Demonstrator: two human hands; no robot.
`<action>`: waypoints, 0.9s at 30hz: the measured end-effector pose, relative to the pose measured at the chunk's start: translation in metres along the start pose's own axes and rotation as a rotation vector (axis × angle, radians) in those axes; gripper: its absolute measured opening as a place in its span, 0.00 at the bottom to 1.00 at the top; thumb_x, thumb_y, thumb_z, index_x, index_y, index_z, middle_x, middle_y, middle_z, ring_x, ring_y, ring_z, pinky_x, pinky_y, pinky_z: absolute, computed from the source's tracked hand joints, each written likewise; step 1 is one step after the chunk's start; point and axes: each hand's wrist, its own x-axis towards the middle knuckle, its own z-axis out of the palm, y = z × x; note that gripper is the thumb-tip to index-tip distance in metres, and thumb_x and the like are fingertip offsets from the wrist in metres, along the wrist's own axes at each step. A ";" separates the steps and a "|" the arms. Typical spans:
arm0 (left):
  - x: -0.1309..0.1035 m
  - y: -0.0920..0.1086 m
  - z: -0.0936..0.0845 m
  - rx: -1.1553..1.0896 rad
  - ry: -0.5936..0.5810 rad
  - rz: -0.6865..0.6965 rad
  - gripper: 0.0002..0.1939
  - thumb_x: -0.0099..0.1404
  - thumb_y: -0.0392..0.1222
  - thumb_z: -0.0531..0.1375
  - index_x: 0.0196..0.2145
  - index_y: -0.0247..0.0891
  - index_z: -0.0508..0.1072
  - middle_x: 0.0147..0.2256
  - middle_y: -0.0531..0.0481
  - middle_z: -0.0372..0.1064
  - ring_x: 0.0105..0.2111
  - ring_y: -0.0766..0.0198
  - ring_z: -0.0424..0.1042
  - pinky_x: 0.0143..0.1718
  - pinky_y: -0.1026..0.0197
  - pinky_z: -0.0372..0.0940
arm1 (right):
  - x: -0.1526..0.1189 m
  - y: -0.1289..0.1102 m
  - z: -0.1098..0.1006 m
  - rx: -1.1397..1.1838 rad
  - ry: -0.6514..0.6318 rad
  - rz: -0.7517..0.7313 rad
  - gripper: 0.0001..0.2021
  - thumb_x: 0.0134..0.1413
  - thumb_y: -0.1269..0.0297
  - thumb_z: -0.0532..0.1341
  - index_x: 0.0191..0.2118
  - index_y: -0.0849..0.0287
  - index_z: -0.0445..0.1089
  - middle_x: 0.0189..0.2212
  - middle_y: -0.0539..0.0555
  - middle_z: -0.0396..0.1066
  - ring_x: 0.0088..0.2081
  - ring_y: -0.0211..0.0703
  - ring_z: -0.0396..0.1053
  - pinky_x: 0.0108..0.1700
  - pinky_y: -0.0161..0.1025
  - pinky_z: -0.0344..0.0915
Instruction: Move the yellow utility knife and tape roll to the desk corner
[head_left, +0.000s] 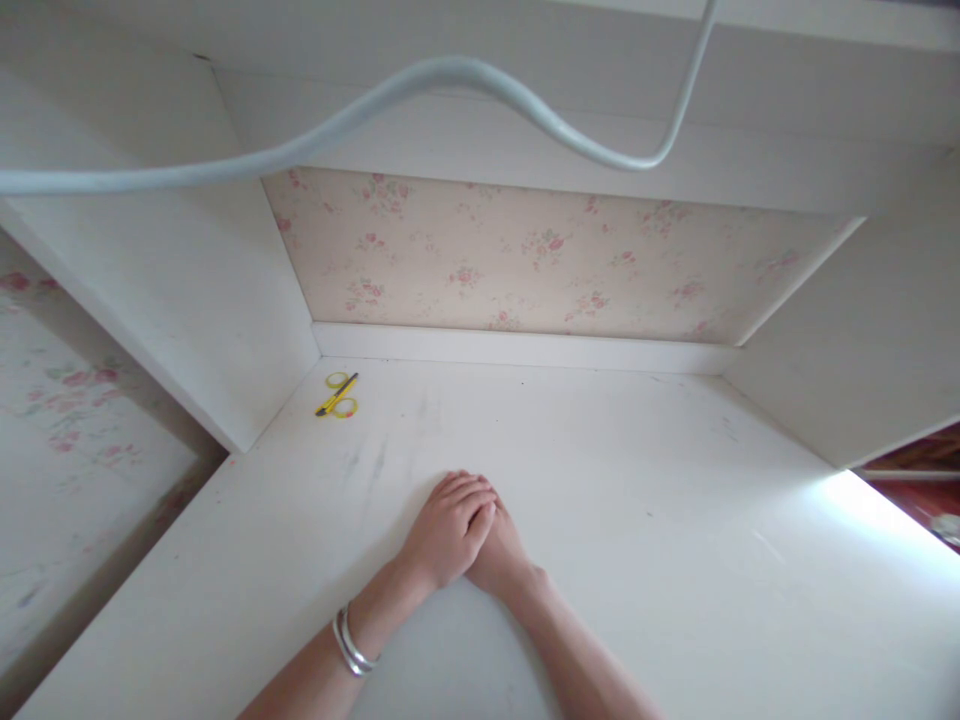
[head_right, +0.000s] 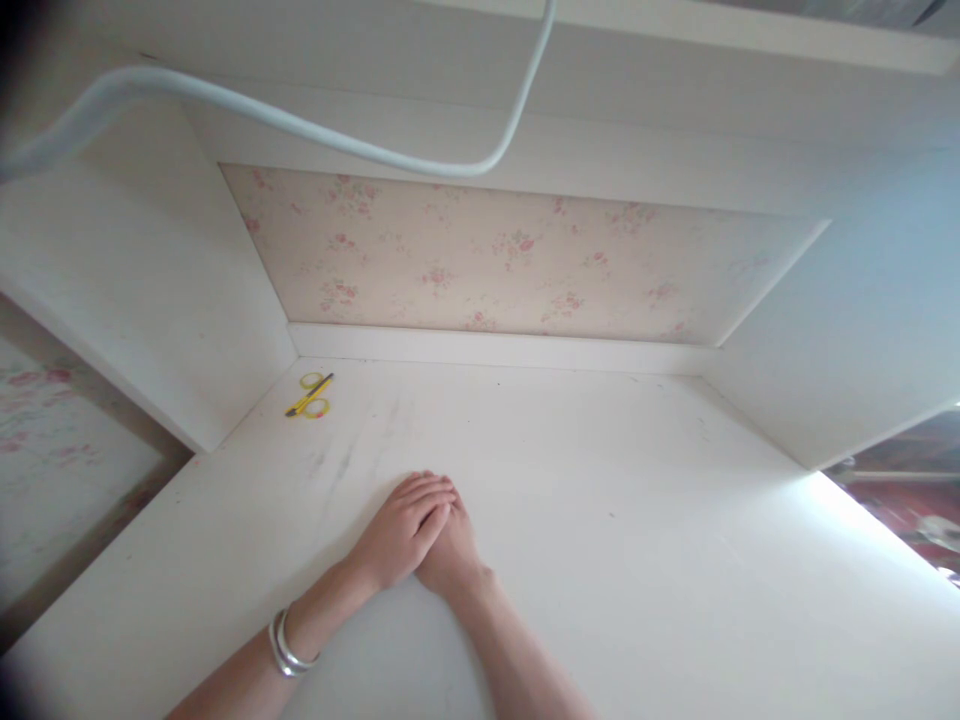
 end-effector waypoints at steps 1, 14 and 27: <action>0.000 0.000 0.000 0.001 0.001 -0.001 0.16 0.67 0.39 0.47 0.42 0.43 0.73 0.46 0.50 0.71 0.50 0.62 0.65 0.58 0.49 0.53 | 0.000 0.000 0.000 -0.004 -0.003 0.001 0.27 0.54 0.69 0.53 0.60 0.64 0.55 0.56 0.61 0.60 0.56 0.54 0.58 0.58 0.47 0.55; -0.001 0.001 -0.001 0.001 -0.036 -0.027 0.16 0.67 0.39 0.46 0.43 0.43 0.73 0.47 0.51 0.70 0.51 0.63 0.64 0.59 0.50 0.51 | 0.000 -0.001 -0.003 -0.011 -0.032 0.004 0.27 0.54 0.69 0.52 0.61 0.63 0.54 0.56 0.60 0.60 0.57 0.53 0.58 0.58 0.47 0.55; 0.000 -0.001 0.001 0.000 -0.019 -0.010 0.15 0.67 0.38 0.47 0.43 0.43 0.73 0.46 0.52 0.70 0.50 0.64 0.64 0.59 0.51 0.51 | 0.000 0.003 0.006 -0.060 -0.007 -0.034 0.27 0.53 0.69 0.53 0.60 0.65 0.55 0.56 0.63 0.60 0.56 0.56 0.59 0.57 0.50 0.56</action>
